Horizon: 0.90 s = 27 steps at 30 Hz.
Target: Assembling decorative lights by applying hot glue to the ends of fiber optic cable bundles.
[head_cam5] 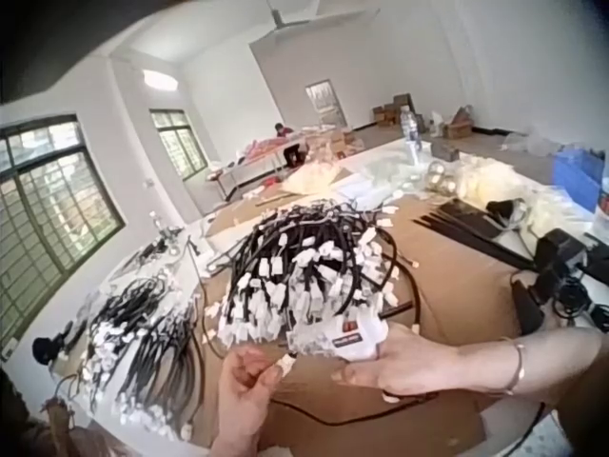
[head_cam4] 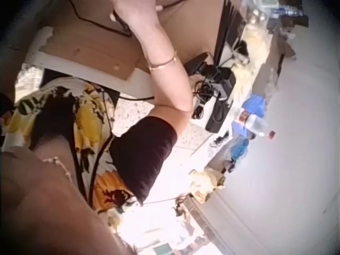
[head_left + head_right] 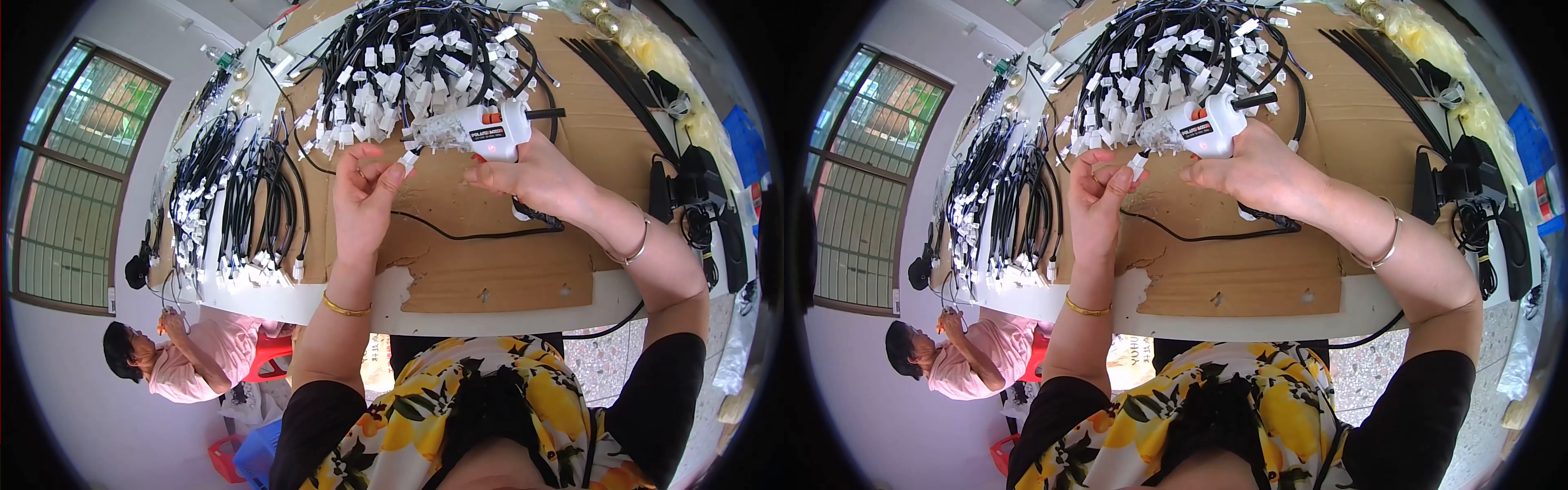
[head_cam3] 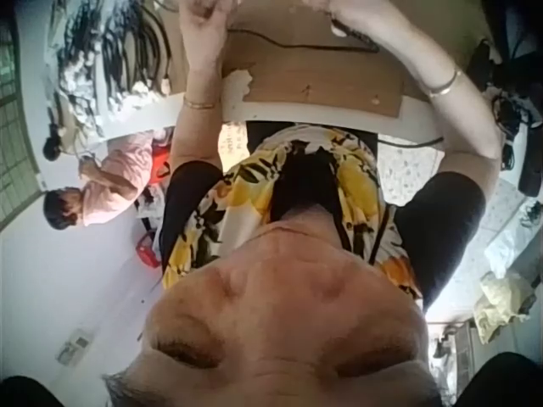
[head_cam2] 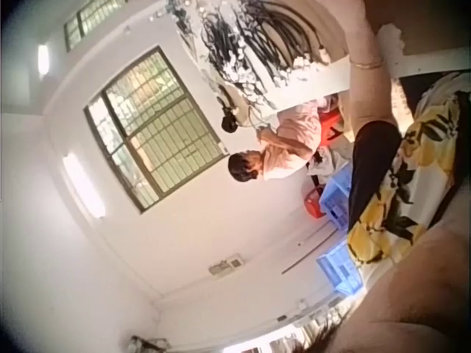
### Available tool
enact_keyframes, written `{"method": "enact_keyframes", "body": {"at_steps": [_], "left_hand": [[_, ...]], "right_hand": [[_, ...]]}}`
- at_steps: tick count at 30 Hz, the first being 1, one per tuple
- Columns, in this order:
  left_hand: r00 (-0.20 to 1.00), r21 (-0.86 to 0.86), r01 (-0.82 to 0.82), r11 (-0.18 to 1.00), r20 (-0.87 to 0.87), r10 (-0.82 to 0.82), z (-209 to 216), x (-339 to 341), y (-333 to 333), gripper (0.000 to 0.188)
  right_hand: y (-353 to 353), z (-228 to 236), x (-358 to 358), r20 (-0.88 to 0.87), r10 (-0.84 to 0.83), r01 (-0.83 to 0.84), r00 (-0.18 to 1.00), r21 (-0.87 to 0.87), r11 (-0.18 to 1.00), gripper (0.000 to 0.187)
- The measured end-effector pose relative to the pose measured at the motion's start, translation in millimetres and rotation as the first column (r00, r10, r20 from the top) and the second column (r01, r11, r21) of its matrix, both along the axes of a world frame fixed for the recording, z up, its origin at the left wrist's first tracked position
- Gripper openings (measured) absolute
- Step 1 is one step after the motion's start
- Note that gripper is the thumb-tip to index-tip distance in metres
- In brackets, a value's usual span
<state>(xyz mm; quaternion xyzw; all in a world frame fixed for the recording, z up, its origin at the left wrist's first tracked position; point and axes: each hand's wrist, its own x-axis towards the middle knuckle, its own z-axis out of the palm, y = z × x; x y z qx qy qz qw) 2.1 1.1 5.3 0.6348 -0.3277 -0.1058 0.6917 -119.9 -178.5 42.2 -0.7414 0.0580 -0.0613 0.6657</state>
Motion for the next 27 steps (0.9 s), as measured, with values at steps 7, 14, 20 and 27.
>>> {"method": "enact_keyframes", "body": {"at_steps": [7, 14, 20, 27], "left_hand": [[1.0, 0.058, 0.002, 0.998, 0.014, -0.003, 3.0, -0.3, 1.0, 0.021], [0.989, -0.017, -0.012, 1.0, -0.145, 0.009, 1.0, 6.6, 4.2, 0.018], [0.892, -0.188, 0.062, 0.98, -0.431, -0.139, -3.9, 14.8, 9.8, 0.015], [0.826, -0.257, 0.108, 0.96, -0.514, -0.23, -6.6, 16.9, 9.7, 0.015]], "right_hand": [[0.6, -1.4, 0.4, -0.003, 0.013, -0.013, 1.0, -0.02, 1.0, 0.017], [-0.2, -3.5, 0.7, -0.004, 0.025, -0.025, 1.0, -0.043, 0.999, 0.017], [0.8, -1.9, -0.2, 0.035, 0.035, -0.034, 0.999, -0.029, 0.999, 0.017], [-0.5, -7.0, 0.6, 0.051, 0.051, -0.051, 0.997, 0.004, 0.999, 0.017]]}}
